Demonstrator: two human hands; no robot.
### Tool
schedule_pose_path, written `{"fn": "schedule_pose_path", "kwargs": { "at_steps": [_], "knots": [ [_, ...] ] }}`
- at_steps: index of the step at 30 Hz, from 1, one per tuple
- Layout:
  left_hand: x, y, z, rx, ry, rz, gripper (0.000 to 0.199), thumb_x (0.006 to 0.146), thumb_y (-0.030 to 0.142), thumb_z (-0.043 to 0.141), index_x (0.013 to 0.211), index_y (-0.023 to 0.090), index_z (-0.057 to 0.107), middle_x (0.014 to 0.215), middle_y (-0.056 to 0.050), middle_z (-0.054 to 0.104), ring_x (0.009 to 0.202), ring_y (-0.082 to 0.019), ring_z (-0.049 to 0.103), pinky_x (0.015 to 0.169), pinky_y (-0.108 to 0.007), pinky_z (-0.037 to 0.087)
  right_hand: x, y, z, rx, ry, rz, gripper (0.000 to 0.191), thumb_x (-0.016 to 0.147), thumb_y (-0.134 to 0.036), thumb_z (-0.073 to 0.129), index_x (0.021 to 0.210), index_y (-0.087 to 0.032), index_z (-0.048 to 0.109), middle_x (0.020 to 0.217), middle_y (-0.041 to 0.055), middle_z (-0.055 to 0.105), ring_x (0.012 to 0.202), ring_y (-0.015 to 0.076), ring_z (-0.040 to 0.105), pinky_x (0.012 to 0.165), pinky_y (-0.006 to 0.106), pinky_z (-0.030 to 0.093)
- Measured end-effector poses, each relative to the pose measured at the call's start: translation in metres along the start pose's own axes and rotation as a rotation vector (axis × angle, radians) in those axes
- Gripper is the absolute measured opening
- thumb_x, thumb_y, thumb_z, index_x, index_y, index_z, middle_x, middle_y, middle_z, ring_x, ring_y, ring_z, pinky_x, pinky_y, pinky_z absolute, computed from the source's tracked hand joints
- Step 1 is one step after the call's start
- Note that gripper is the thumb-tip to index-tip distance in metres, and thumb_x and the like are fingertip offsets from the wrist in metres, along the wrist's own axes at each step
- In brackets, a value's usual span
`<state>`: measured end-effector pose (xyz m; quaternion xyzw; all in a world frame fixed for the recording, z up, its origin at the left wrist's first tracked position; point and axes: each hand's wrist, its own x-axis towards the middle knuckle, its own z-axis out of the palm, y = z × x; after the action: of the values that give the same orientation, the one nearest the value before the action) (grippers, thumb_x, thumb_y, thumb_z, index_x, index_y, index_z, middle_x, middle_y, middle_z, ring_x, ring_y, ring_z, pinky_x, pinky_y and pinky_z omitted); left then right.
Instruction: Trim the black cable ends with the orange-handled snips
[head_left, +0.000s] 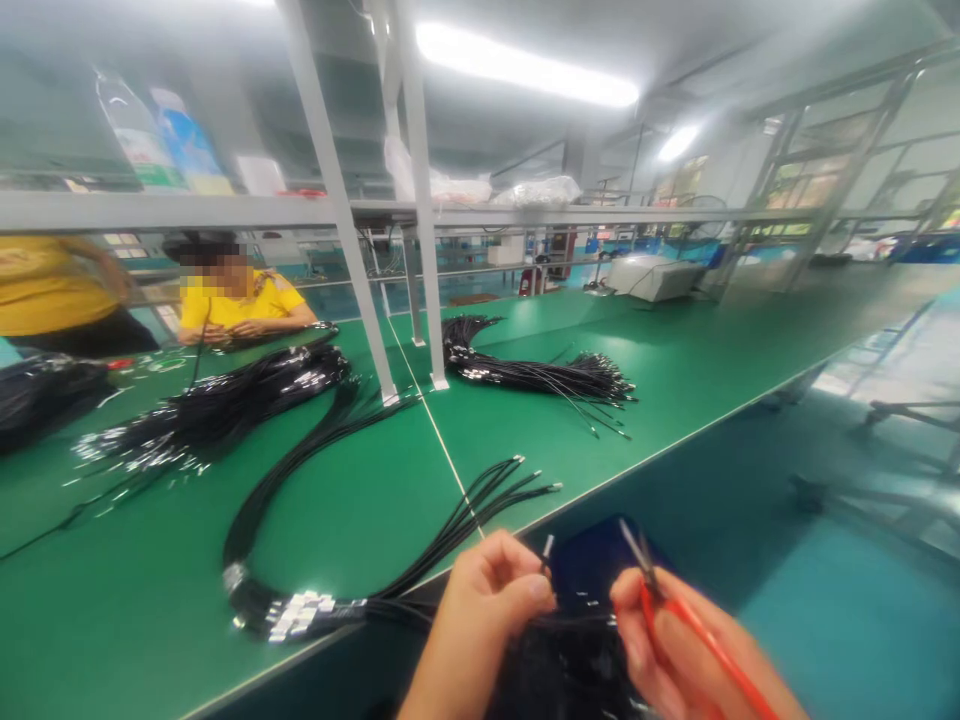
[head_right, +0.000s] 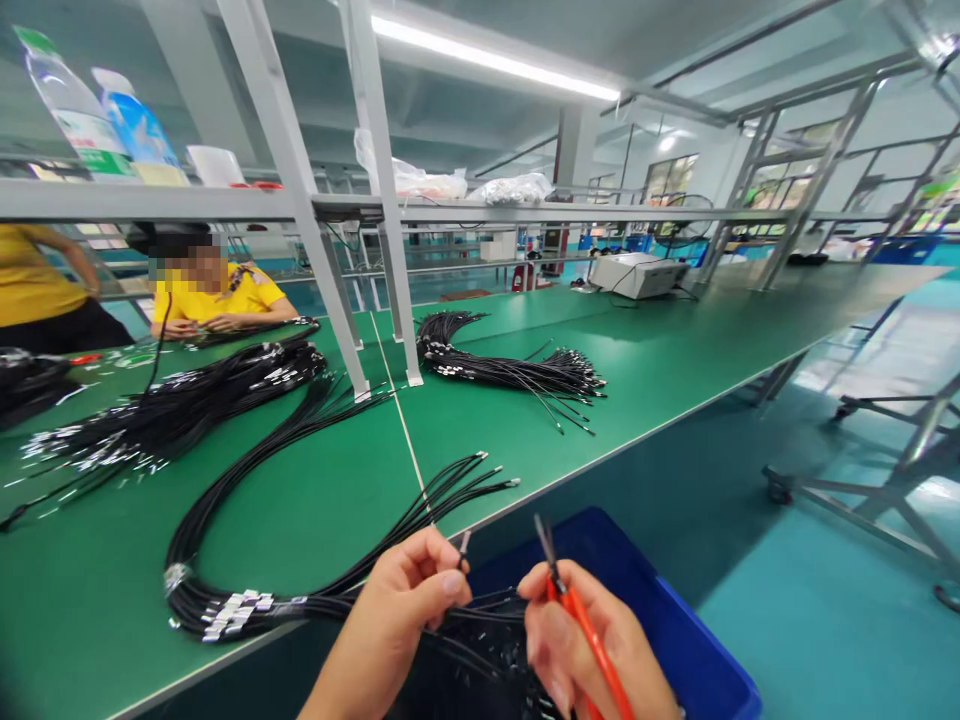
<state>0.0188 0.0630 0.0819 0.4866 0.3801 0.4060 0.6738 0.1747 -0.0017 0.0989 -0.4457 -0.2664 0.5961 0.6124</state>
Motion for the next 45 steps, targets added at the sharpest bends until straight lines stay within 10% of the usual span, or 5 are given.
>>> {"fn": "schedule_pose_path", "kwargs": {
  "at_steps": [6,15,27,37,45],
  "knots": [
    [0.020,-0.010,-0.002,1.072,0.121,0.148,0.012,0.083,0.019,0.057,0.086,0.024,0.067,0.084,0.003,0.069,0.078,-0.012,0.061,0.071,-0.020,0.043,0.004,-0.012,0.000,0.065,0.332,-0.072,0.041,0.035,-0.042,0.090,0.065,-0.022,0.071,0.048,-0.0006,0.058,0.043,0.0120,0.046,0.039,0.023,0.043],
    [0.032,-0.004,-0.076,1.496,0.308,-0.004,0.008,0.075,0.012,0.059,0.072,0.020,0.061,0.084,-0.006,0.062,0.089,-0.026,0.056,0.074,-0.035,0.040,0.001,-0.012,0.002,0.098,0.348,-0.067,0.034,0.042,-0.040,0.087,0.067,-0.022,0.072,0.051,-0.0008,0.058,0.045,0.0100,0.045,0.043,0.020,0.045],
    [0.038,0.010,-0.099,1.101,0.321,0.129,0.005,0.080,0.019,0.046,0.077,0.022,0.049,0.064,0.003,0.055,0.062,-0.018,0.056,0.062,-0.029,0.042,-0.003,-0.007,0.008,0.095,0.308,-0.132,0.027,0.060,-0.038,0.080,0.076,-0.021,0.069,0.056,-0.0018,0.056,0.049,0.0106,0.043,0.045,0.022,0.038],
    [0.008,0.018,0.008,0.860,-0.054,0.562,0.010,0.080,0.013,0.052,0.079,0.021,0.058,0.079,-0.002,0.061,0.071,-0.016,0.059,0.065,-0.025,0.045,0.004,0.024,0.012,0.037,0.326,-0.202,0.031,0.065,-0.034,0.077,0.087,-0.020,0.061,0.056,-0.0052,0.056,0.050,0.0115,0.048,0.049,0.023,0.039],
    [-0.002,0.001,0.001,0.620,-0.094,0.392,0.015,0.083,0.026,0.058,0.074,0.021,0.070,0.070,-0.001,0.063,0.065,-0.016,0.059,0.059,-0.023,0.046,0.000,0.037,0.029,0.178,0.427,-0.270,0.026,0.062,-0.020,0.077,0.085,-0.021,0.063,0.069,-0.0008,0.067,0.055,0.0137,0.057,0.054,0.025,0.046]
  ]
}}
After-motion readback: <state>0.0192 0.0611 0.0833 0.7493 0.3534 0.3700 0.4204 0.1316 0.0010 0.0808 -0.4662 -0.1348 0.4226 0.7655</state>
